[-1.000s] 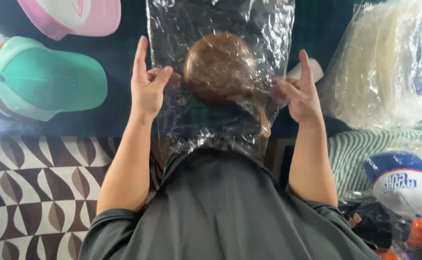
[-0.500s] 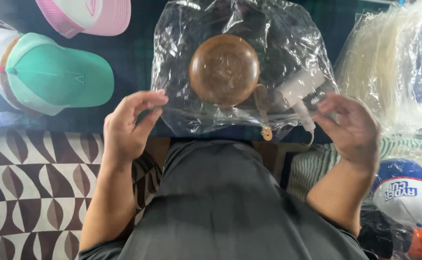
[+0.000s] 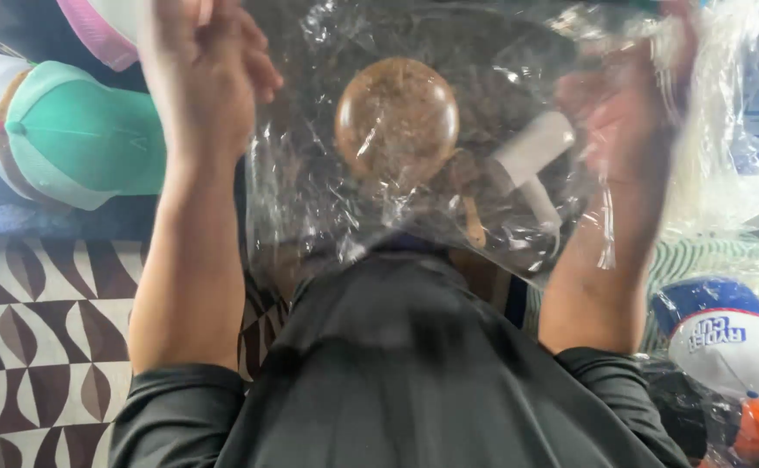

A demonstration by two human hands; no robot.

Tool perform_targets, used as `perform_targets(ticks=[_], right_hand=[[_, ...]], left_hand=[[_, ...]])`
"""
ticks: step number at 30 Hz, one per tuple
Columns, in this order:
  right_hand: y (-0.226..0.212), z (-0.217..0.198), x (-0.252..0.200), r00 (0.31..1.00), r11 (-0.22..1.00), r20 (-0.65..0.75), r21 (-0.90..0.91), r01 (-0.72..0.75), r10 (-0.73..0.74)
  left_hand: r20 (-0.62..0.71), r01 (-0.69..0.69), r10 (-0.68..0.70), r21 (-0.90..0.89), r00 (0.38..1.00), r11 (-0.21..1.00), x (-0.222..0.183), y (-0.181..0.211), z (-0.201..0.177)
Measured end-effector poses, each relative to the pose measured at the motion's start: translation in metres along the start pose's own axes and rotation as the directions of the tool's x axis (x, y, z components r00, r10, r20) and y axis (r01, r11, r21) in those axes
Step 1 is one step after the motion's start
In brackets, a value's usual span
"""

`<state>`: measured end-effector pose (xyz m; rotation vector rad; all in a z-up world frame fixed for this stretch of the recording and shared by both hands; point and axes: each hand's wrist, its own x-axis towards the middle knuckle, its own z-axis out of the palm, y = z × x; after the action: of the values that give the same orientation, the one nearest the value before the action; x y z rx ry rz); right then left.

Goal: Preparing baseball caps by brushing, heat-shaping on a mold, and placing them into plastic bags.

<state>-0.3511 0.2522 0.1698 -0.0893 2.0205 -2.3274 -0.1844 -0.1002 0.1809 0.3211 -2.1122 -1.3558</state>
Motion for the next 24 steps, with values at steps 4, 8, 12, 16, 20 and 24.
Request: perform_targets(ticks=[4,8,12,16,20,24], right_hand=[[0.056,0.006,-0.002,0.856,0.897,0.277,-0.210,-0.390,0.437],[0.042,0.028,-0.020,0.859,0.894,0.279,-0.265,-0.361,0.429],[0.071,0.017,-0.019,0.925,0.910,0.049,-0.208,-0.359,0.377],[0.105,0.000,-0.029,0.963,0.964,0.074,-0.077,-0.254,0.259],[0.125,-0.004,-0.022,0.961,0.971,0.159,0.035,-0.236,0.228],[0.108,-0.018,-0.043,0.923,0.976,0.318,-0.105,-0.191,0.215]], left_hand=[[0.060,0.312,-0.308,-0.066,0.949,0.948,0.010,-0.084,0.030],[0.075,0.417,-0.411,-0.212,0.908,0.884,0.005,-0.115,0.040],[0.085,0.559,-0.559,0.029,0.825,0.829,-0.031,-0.070,0.015],[0.175,0.731,-0.723,0.021,0.669,0.682,-0.079,-0.064,0.019],[0.028,0.703,-0.709,0.112,0.704,0.702,-0.084,-0.063,0.026],[-0.016,0.705,-0.708,-0.076,0.706,0.705,-0.082,-0.062,0.030]])
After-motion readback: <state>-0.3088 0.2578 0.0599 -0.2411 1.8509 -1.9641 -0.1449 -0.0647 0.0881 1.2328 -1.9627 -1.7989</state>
